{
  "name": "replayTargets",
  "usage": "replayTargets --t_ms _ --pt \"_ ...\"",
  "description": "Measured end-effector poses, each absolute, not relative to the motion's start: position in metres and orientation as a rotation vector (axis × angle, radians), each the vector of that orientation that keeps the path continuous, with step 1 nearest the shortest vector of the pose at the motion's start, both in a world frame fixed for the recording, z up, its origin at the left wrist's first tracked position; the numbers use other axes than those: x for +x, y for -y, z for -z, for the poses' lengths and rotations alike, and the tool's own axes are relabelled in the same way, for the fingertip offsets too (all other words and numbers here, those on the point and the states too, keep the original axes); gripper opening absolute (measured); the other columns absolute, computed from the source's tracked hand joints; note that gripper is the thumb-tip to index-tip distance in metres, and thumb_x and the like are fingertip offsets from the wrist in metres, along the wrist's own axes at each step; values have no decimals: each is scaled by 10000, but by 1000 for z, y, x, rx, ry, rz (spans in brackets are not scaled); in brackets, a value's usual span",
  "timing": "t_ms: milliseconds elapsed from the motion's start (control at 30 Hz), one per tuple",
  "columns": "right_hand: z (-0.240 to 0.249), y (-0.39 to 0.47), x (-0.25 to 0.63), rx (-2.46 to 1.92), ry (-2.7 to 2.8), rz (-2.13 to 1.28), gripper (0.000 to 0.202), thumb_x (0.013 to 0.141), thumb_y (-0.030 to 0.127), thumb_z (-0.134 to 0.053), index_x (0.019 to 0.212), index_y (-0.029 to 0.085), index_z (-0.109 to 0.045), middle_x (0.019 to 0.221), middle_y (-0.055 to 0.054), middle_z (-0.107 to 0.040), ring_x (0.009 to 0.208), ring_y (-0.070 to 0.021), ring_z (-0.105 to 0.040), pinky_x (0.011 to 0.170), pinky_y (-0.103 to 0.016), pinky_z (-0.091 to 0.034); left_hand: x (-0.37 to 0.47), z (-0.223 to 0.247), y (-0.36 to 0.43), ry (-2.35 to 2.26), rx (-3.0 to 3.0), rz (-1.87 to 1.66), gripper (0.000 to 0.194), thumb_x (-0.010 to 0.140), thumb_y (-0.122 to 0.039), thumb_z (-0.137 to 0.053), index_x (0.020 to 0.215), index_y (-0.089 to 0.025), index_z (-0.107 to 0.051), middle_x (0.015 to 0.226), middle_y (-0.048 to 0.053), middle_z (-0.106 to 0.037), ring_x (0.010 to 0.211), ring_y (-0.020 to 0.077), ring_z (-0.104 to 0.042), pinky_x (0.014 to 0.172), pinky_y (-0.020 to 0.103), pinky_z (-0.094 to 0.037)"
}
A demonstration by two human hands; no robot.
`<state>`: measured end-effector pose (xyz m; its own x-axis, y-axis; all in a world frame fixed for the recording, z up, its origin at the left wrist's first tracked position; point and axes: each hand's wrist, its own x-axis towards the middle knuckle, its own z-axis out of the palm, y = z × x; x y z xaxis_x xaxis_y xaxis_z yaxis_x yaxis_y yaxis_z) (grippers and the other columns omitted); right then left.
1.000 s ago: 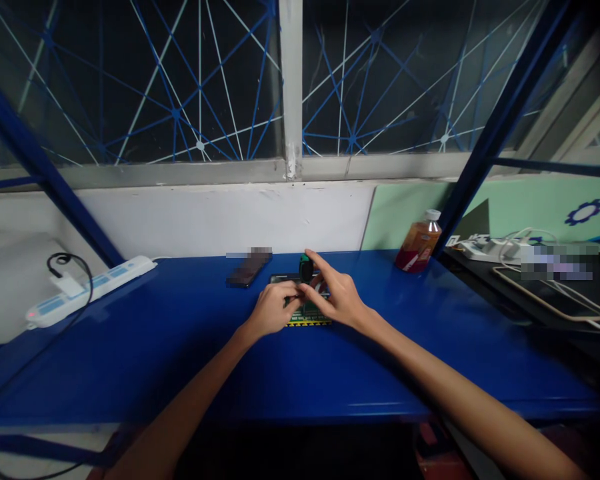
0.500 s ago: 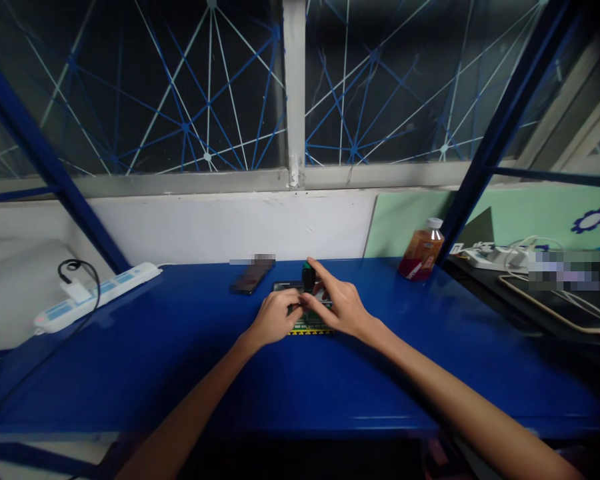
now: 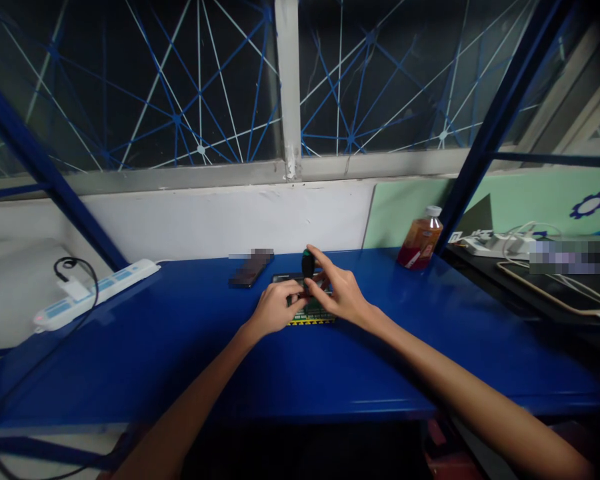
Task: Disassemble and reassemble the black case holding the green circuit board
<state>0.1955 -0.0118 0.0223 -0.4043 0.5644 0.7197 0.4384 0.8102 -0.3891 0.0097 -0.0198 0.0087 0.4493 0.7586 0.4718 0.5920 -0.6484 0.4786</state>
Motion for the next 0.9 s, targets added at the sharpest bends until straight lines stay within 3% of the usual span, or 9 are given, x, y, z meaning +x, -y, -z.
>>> replayTargets --t_ms 200,400,567,900 --pt "-24 12 193 -766 1997 -212 636 868 334 -500 1446 231 -256 1053 -71 -631 659 -129 -636 639 -301 -541 11 -4 18 -1186 2422 -1021 191 827 -283 -611 688 -164 -661 616 -30 -541 535 93 -442 496 218 -301" --pt "-26 15 195 -737 2040 -198 662 860 316 -497 1461 213 -239 882 -30 -657 652 -139 -623 645 -306 -535 12 -6 17 -1089 2384 -1005 239 834 -251 -572 631 -146 -640 578 -27 -520 508 90 -415 464 212 -287" --pt "-25 15 195 -711 2063 -204 640 867 287 -448 1463 193 -234 920 -43 -664 750 -156 -641 726 -324 -532 12 -9 19 -1129 2394 -940 212 835 -232 -556 650 -149 -617 562 -39 -504 488 82 -409 463 210 -286" --pt "-28 15 194 -746 2031 -195 620 861 321 -506 1432 214 -288 945 -45 -635 693 -143 -611 655 -314 -527 12 -4 17 -1083 2385 -1049 223 827 -239 -603 631 -152 -664 616 -14 -588 533 95 -485 484 214 -332"
